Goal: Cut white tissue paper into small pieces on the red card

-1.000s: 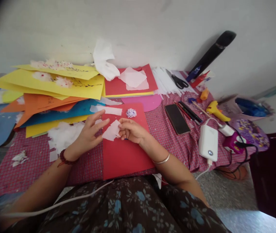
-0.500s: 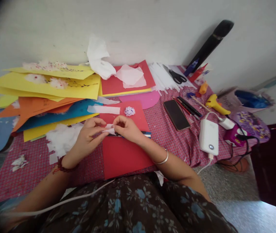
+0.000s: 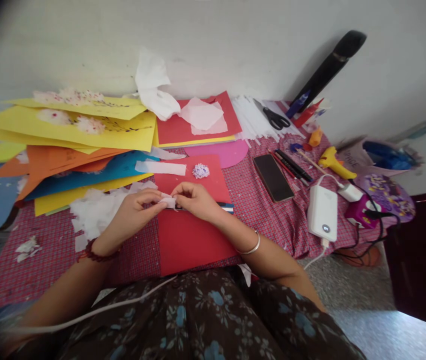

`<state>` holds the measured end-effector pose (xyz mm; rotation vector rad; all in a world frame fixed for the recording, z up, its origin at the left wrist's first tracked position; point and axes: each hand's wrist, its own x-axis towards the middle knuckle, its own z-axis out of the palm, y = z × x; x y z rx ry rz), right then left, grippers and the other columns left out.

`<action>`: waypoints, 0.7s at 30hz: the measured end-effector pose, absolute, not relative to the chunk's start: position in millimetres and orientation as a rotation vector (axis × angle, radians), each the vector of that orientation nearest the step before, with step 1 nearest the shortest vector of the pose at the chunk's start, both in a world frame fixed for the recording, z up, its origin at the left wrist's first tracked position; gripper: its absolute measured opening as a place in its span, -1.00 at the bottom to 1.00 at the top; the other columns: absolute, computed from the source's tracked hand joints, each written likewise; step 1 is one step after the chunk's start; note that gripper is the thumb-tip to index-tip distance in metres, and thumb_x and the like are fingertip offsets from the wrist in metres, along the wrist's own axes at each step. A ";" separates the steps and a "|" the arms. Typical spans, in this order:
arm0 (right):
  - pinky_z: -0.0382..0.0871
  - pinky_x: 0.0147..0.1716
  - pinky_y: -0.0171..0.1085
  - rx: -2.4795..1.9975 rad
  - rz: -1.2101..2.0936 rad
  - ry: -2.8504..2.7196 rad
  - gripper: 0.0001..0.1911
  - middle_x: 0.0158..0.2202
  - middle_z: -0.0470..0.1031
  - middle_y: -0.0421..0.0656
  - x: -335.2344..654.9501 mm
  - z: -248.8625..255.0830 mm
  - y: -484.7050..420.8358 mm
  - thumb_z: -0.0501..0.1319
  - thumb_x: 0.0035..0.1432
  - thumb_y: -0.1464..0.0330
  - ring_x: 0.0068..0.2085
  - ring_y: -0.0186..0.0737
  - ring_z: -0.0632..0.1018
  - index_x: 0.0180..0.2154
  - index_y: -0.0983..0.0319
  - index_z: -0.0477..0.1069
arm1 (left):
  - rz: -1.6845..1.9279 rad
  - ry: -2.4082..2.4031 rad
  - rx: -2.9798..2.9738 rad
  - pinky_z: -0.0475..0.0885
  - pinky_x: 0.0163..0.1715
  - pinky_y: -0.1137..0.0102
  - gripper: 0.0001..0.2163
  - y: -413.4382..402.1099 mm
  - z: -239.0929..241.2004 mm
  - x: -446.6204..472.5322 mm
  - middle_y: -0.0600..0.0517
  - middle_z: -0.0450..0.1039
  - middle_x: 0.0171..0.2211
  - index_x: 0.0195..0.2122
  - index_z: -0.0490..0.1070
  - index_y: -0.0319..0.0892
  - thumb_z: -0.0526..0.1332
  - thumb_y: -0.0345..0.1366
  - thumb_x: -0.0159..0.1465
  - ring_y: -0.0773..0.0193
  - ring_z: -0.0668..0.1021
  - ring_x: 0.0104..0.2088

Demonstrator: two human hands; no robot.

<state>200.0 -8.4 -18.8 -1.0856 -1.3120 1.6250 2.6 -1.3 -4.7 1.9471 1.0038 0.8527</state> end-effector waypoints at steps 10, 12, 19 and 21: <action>0.34 -0.39 -0.32 -1.076 1.580 -1.392 -0.59 -0.49 0.43 -0.24 202.3 -14.7 -10.8 0.20 0.20 -0.02 -0.46 -0.36 0.43 -0.35 0.21 0.37 | 0.843 1.082 1.958 0.41 -0.34 0.34 -0.90 -2.1 -6.5 3.4 0.02 0.55 -0.40 -0.44 0.50 -0.14 0.26 -0.33 0.22 0.21 0.56 -0.35; 0.32 -0.39 -0.32 -1.062 1.572 -1.394 -0.58 -0.45 0.43 -0.24 201.4 -15.5 -10.7 0.24 0.16 -0.03 -0.44 -0.36 0.42 -0.33 0.21 0.36 | 0.883 1.069 1.987 0.42 -0.34 0.34 -0.90 -2.2 -7.5 3.4 0.03 0.55 -0.41 -0.45 0.50 -0.13 0.26 -0.34 0.22 0.22 0.55 -0.35; 0.21 -0.43 -0.35 -1.037 1.568 -1.353 -0.66 -0.46 0.38 -0.29 196.3 -24.4 -11.2 0.37 0.06 0.13 -0.45 -0.38 0.35 -0.33 0.23 0.36 | 1.063 1.052 2.100 0.46 -0.26 0.29 -0.93 -4.2 -10.4 5.0 0.00 0.59 -0.34 -0.40 0.55 -0.11 0.30 -0.32 0.22 0.19 0.58 -0.29; 0.22 -0.43 -0.35 -1.040 1.567 -1.327 -0.69 -0.48 0.37 -0.29 195.7 -26.0 -11.0 0.37 0.05 0.16 -0.46 -0.38 0.34 -0.35 0.22 0.35 | 1.079 1.040 2.106 0.46 -0.27 0.30 -0.93 -4.8 -10.3 6.2 0.01 0.59 -0.35 -0.41 0.54 -0.11 0.31 -0.33 0.22 0.21 0.57 -0.30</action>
